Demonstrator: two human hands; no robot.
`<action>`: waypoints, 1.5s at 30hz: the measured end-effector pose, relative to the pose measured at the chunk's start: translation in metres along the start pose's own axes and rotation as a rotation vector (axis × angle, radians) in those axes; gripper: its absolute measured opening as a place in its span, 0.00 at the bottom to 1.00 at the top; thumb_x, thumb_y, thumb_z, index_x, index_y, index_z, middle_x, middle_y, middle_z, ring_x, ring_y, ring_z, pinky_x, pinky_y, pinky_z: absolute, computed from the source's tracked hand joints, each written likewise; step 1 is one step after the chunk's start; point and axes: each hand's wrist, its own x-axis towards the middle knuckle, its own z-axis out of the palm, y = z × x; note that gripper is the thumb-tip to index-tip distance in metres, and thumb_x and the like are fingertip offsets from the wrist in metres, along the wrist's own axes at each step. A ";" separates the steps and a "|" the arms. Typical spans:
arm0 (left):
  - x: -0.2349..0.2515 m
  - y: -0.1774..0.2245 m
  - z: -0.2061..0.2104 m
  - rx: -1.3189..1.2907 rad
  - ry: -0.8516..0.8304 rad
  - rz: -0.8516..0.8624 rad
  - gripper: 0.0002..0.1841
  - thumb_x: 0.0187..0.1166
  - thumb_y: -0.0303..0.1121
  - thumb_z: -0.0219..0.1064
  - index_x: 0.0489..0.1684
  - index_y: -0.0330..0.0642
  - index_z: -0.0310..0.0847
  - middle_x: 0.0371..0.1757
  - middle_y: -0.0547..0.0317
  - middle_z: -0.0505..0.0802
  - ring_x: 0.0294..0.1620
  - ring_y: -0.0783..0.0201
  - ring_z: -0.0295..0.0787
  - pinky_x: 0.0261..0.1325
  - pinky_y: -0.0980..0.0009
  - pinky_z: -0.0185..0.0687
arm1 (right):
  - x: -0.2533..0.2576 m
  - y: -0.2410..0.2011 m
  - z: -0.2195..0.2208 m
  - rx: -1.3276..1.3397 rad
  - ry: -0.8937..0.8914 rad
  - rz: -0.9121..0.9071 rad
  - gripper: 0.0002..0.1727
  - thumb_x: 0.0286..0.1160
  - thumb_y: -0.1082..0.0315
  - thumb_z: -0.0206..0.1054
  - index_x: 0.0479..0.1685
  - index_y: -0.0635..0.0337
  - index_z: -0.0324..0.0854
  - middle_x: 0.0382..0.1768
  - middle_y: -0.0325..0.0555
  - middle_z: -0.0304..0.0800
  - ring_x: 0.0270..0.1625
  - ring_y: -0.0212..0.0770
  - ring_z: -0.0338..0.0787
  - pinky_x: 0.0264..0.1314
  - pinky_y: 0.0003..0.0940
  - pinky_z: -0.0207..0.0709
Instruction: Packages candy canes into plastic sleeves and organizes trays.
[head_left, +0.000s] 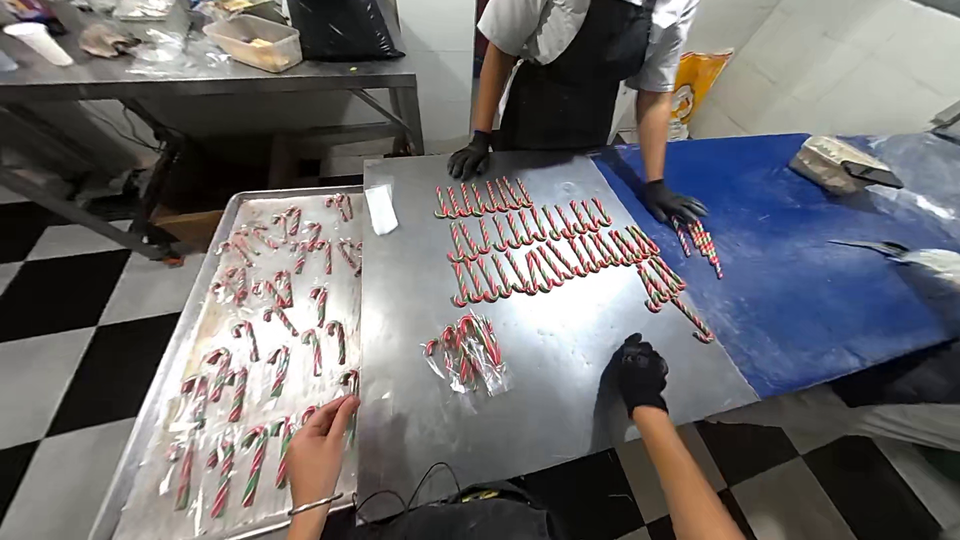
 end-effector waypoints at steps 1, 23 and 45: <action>0.001 0.003 0.000 0.012 -0.028 0.039 0.14 0.83 0.31 0.65 0.54 0.29 0.89 0.42 0.54 0.98 0.42 0.75 0.95 0.53 0.78 0.89 | -0.024 -0.016 0.004 -0.024 -0.020 -0.055 0.28 0.92 0.59 0.48 0.84 0.66 0.68 0.75 0.72 0.75 0.79 0.69 0.75 0.80 0.64 0.66; -0.026 0.088 0.005 -0.055 -0.130 0.554 0.14 0.80 0.41 0.72 0.49 0.41 0.97 0.46 0.59 0.99 0.51 0.70 0.97 0.62 0.69 0.91 | -0.216 -0.199 -0.077 1.208 0.049 -1.000 0.14 0.73 0.75 0.66 0.55 0.69 0.89 0.53 0.46 0.96 0.55 0.36 0.95 0.59 0.31 0.90; -0.091 0.097 -0.029 0.019 -1.085 0.172 0.14 0.87 0.32 0.64 0.57 0.34 0.92 0.51 0.46 0.97 0.54 0.59 0.96 0.66 0.60 0.85 | -0.209 -0.165 -0.090 1.219 0.227 -0.920 0.14 0.76 0.75 0.65 0.56 0.76 0.83 0.44 0.52 0.95 0.45 0.38 0.97 0.47 0.32 0.92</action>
